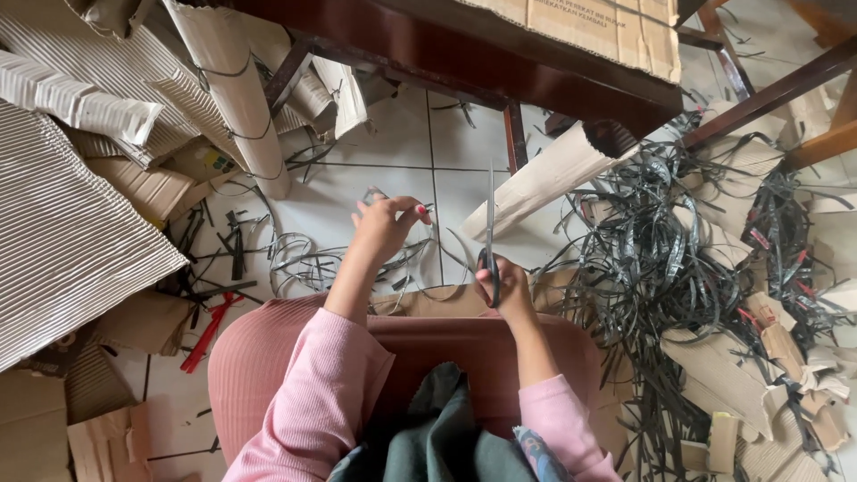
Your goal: The person sits on the floor and wraps a cardboard tube with black tape. They cut pieces of tape with scissors, wrap them around the tube, and trim the excess. The process is repeated multiple times to secure the tube.
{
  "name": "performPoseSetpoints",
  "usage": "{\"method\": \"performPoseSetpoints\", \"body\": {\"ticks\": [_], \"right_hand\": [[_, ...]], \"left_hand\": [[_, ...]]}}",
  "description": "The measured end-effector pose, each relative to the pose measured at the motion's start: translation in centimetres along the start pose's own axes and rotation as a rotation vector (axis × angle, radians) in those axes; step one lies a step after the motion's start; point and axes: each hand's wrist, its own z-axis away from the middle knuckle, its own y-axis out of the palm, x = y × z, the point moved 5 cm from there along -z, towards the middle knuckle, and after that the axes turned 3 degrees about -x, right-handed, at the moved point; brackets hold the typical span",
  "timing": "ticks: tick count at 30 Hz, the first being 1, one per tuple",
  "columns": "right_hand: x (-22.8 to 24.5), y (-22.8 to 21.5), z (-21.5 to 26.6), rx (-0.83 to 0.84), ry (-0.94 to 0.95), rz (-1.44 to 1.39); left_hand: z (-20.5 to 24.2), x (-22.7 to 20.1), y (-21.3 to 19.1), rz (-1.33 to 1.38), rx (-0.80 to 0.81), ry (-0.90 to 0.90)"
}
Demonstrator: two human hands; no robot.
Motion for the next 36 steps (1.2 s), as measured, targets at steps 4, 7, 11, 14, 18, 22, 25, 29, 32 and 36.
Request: {"method": "performPoseSetpoints", "body": {"ticks": [4, 7, 11, 14, 18, 22, 25, 29, 32, 36], "right_hand": [[0.7, 0.8, -0.5, -0.158, 0.107, 0.157], [5.8, 1.6, -1.1, -0.261, 0.018, 0.141], [9.1, 1.8, -1.5, -0.255, -0.139, 0.108], [9.8, 1.7, -2.2, -0.175, -0.190, 0.062], [11.8, 1.5, -2.4, -0.013, -0.233, -0.004], [14.5, 0.7, -2.2, 0.044, -0.284, -0.019], [16.5, -0.2, -2.3, 0.072, -0.368, 0.026], [18.1, -1.7, -3.2, -0.017, -0.456, 0.196], [20.5, -2.4, -3.8, -0.098, -0.592, 0.350], [26.1, -1.8, -3.3, -0.182, -0.753, 0.517]], "left_hand": [[1.4, -1.8, 0.5, -0.081, 0.047, 0.068], [2.3, -3.4, 0.9, 0.140, 0.145, 0.021], [2.7, -4.9, 1.4, 0.092, 0.202, 0.180], [3.8, -5.9, 0.8, 0.093, 0.255, 0.217], [4.7, -6.7, -0.1, 0.163, 0.320, 0.273], [5.5, -7.6, 0.3, 0.279, 0.359, 0.383], [6.6, -9.6, -0.7, 0.408, 0.386, 0.417], [4.9, -7.0, 1.6, 0.221, 0.324, 0.416], [4.6, -5.7, 2.7, -0.154, 0.207, 0.407], [5.4, -7.0, 1.0, -0.359, 0.061, 0.438]]}}
